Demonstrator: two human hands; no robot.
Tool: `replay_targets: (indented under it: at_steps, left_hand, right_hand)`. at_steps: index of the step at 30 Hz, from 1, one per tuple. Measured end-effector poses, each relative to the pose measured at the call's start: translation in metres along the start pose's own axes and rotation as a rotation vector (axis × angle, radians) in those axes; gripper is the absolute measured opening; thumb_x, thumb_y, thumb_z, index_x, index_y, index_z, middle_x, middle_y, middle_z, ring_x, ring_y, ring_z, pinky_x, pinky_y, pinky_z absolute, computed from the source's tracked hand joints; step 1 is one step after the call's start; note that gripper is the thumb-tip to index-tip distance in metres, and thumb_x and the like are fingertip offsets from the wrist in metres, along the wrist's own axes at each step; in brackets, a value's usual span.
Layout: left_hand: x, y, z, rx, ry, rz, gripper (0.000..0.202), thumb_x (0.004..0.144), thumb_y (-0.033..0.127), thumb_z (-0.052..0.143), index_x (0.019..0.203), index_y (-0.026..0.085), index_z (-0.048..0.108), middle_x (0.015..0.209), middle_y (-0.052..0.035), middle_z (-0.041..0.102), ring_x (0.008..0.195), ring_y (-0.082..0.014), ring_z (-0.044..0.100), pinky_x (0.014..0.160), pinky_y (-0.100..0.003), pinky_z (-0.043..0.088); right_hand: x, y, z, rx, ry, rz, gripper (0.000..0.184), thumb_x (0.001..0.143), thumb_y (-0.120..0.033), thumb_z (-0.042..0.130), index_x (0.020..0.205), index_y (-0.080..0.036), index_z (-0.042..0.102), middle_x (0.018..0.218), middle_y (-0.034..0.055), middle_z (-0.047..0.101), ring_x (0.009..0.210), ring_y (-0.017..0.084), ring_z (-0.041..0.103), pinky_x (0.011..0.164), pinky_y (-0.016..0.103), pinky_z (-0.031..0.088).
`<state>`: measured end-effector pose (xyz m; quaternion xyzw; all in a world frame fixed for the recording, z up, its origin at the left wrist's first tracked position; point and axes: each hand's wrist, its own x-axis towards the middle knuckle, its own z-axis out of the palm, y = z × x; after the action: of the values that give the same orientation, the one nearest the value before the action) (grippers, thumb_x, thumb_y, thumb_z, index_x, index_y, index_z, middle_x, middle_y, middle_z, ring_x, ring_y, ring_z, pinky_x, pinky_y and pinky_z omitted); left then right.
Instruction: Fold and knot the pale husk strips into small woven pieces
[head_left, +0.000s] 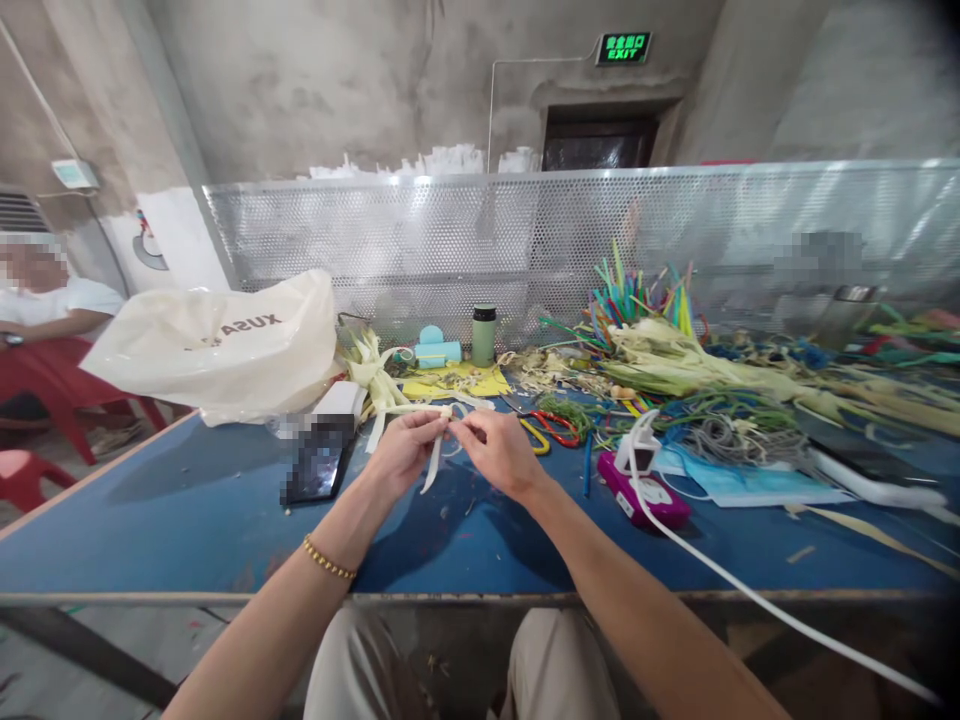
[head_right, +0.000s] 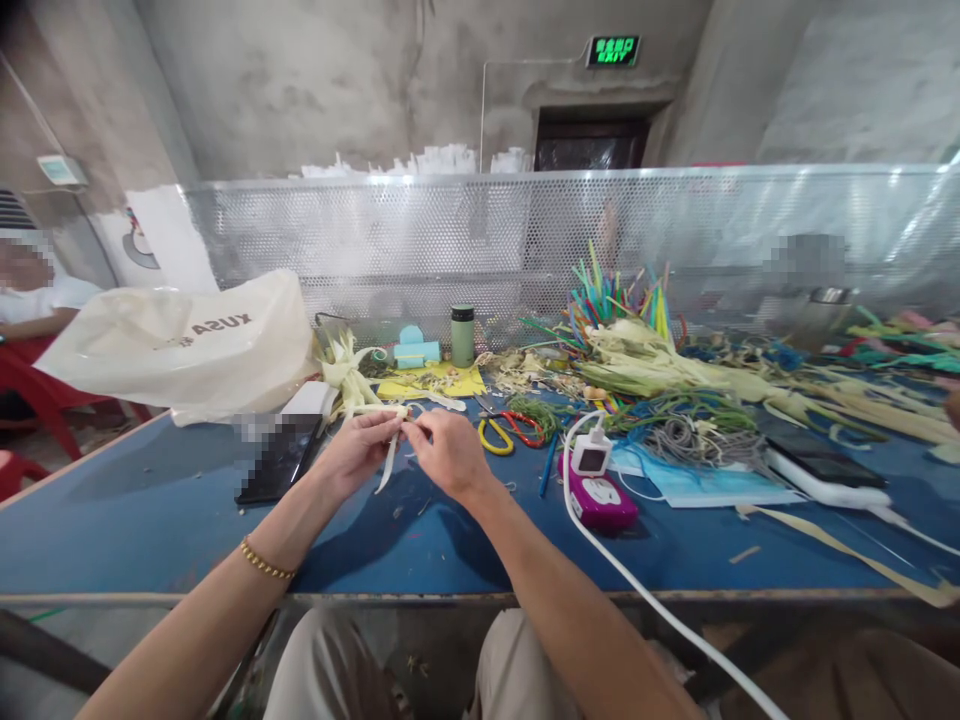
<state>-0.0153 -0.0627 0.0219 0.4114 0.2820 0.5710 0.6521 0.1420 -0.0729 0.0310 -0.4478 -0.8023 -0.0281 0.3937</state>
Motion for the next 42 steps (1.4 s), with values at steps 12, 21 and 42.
replay_targets:
  at_steps: [12,21,42]
  left_hand:
    - [-0.002,-0.004,0.005,0.044,0.050,-0.049,0.028,0.052,0.021,0.087,0.074,0.012,0.073,0.069,-0.0039,0.069,0.060,-0.0108,0.058,0.053,-0.022,0.036]
    - [0.000,-0.010,0.003,0.125,0.071,0.124,0.026,0.053,0.027,0.087,0.067,0.010,0.074,0.061,-0.0042,0.066,0.055,-0.0084,0.049,0.056,-0.023,0.033]
    - [-0.003,-0.008,0.005,0.231,0.008,0.158,0.024,0.059,0.030,0.084,0.071,0.011,0.076,0.062,-0.0046,0.066,0.056,-0.0093,0.047,0.056,-0.024,0.034]
  right_hand:
    - [-0.002,-0.011,0.010,-0.063,-0.069,0.120,0.020,0.086,-0.023,0.057,0.068,-0.020,0.066,0.078,0.0050,0.070,0.070,0.016,0.059,0.062,0.026,0.032]
    - [-0.003,-0.013,0.011,-0.062,-0.080,0.095,0.025,0.089,-0.023,0.052,0.065,-0.019,0.058,0.073,0.0046,0.069,0.064,0.015,0.056,0.060,0.028,0.027]
    - [0.008,0.007,-0.012,0.540,0.002,0.280,0.038,0.085,-0.044,0.055,0.061,-0.015,0.062,0.055,-0.0014,0.047,0.053,0.011,0.039,0.051,0.025,0.027]
